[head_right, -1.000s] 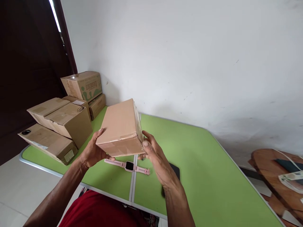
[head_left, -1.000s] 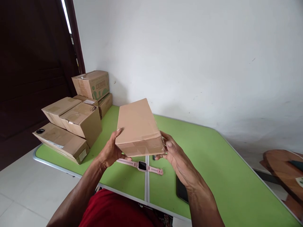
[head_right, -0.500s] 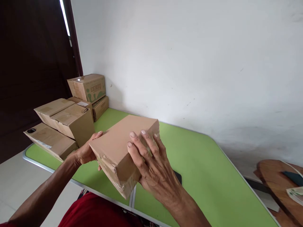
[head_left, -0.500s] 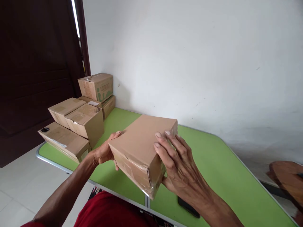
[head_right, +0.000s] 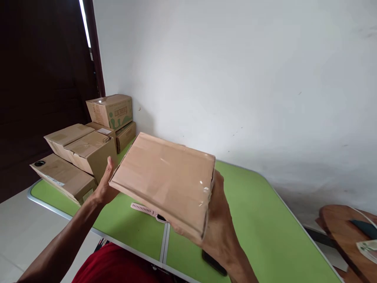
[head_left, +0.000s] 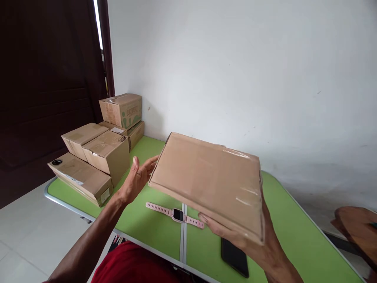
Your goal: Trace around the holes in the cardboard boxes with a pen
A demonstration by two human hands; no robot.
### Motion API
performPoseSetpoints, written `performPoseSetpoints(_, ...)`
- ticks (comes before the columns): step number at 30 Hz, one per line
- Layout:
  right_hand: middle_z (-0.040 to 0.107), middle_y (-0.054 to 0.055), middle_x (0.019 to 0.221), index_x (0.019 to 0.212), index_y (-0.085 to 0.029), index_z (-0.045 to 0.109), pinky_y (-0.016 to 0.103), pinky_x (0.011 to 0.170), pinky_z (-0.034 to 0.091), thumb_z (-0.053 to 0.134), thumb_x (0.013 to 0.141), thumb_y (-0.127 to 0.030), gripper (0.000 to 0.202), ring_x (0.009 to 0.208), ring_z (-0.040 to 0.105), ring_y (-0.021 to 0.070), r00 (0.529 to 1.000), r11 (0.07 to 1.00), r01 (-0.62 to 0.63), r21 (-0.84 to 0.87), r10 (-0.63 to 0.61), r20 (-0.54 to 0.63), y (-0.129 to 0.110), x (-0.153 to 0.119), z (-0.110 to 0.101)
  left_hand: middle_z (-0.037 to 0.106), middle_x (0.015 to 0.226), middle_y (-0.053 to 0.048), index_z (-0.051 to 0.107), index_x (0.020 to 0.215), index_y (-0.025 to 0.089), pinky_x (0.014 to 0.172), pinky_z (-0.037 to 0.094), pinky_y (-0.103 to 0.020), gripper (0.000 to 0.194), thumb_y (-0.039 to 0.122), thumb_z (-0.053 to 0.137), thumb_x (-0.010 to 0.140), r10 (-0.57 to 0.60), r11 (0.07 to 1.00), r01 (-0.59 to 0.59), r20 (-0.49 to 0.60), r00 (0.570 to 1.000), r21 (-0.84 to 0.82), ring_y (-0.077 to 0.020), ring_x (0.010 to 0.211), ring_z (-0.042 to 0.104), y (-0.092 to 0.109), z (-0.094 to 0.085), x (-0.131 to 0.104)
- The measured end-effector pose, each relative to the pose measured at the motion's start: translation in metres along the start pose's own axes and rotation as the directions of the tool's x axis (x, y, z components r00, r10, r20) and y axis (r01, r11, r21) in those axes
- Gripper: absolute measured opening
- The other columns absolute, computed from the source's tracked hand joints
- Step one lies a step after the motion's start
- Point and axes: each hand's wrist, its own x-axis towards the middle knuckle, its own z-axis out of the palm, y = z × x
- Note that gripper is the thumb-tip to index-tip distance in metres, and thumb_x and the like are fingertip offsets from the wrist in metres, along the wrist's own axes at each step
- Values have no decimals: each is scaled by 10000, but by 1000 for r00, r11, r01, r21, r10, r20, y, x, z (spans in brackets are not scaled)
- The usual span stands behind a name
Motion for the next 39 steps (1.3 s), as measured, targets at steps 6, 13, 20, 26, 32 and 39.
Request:
performPoseSetpoints(6,734,122,1189,1490,-325,532,531,703,707,969,681,-538,943,1033,745,406,931,901,-361,242,332,150,-6,-9,1,712,1512,-75,622,1556,342,1247,475,-514,909,941,596,873,33,995,-27,-63,997,94,-407,1574,476,-6,3,-10)
performPoseSetpoints(13,773,137,1277,1555,-319,541,584,831,708,970,684,-595,1009,1135,745,425,879,735,-474,485,432,204,-9,-1,9,590,1675,-85,592,1625,306,1339,355,-512,1014,976,538,867,166,970,-155,-47,985,188,-425,1669,340,0,19,-11)
performPoseSetpoints(20,822,122,1096,1562,-314,590,642,874,666,745,854,-648,799,1212,730,476,818,602,-525,602,551,163,14,-7,16,409,1798,-131,410,1736,275,1374,219,-569,1049,958,393,940,192,941,-209,87,977,267,-440,1664,334,7,15,-16)
performPoseSetpoints(26,817,123,1215,1597,-336,566,662,957,637,485,1009,-730,712,1290,691,474,825,652,-466,598,565,27,6,-3,15,334,1838,-91,370,1749,323,1387,158,-552,1049,974,390,927,190,945,-184,1,982,270,-422,1711,216,-13,-1,-27)
performPoseSetpoints(32,740,106,1433,1699,-374,394,650,906,648,572,1001,-653,772,1289,687,467,769,573,-468,673,639,-11,6,-6,22,157,1874,-176,133,1795,277,1383,147,-646,1291,891,725,825,149,963,-142,-15,989,231,-464,1731,88,-32,25,-39)
performPoseSetpoints(39,736,113,1442,1757,-390,221,683,927,643,433,1052,-646,779,1257,707,454,752,503,-497,707,657,62,-6,-40,49,543,1679,-186,281,1747,262,1244,495,-602,1174,623,905,820,9,997,2,-142,990,76,-458,1552,504,-32,61,-32)
